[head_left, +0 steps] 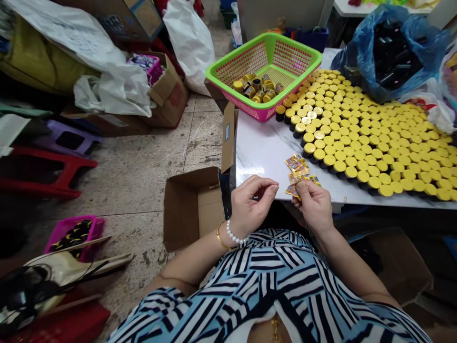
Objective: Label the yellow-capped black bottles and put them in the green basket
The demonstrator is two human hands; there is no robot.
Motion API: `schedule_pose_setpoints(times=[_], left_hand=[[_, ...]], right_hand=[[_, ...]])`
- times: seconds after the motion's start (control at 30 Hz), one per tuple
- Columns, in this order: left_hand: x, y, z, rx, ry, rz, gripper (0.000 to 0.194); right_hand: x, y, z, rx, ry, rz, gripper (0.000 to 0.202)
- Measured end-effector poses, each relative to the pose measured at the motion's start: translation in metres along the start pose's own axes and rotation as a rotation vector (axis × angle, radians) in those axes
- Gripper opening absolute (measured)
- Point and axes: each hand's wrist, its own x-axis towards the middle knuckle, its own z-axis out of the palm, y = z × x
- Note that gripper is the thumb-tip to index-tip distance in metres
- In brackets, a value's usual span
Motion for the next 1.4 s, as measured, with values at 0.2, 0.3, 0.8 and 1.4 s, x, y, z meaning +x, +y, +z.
schedule_pose_setpoints(times=[0.2,0.3,0.8,1.4], left_hand=[[-0.001,-0.005,0.002,-0.004,-0.014,-0.039,0.013],[-0.001,-0.008,0.001,-0.013,-0.029,-0.017,0.012],[-0.007,-0.024,-0.001,0.004,0.118,0.007,0.008],[0.018,-0.044,-0.024,-0.661,-0.138,-0.719,0.031]], right_hand=[[-0.004,-0.004,0.008,-0.268,-0.035,-0.219,0.036],[-0.003,-0.004,0.01,-0.377,-0.036,-0.305,0.032],[0.004,-0.003,0.023,-0.549,-0.01,-0.491,0.022],[0.035,-0.02,0.016,-0.841,-0.294,-0.615,0.021]])
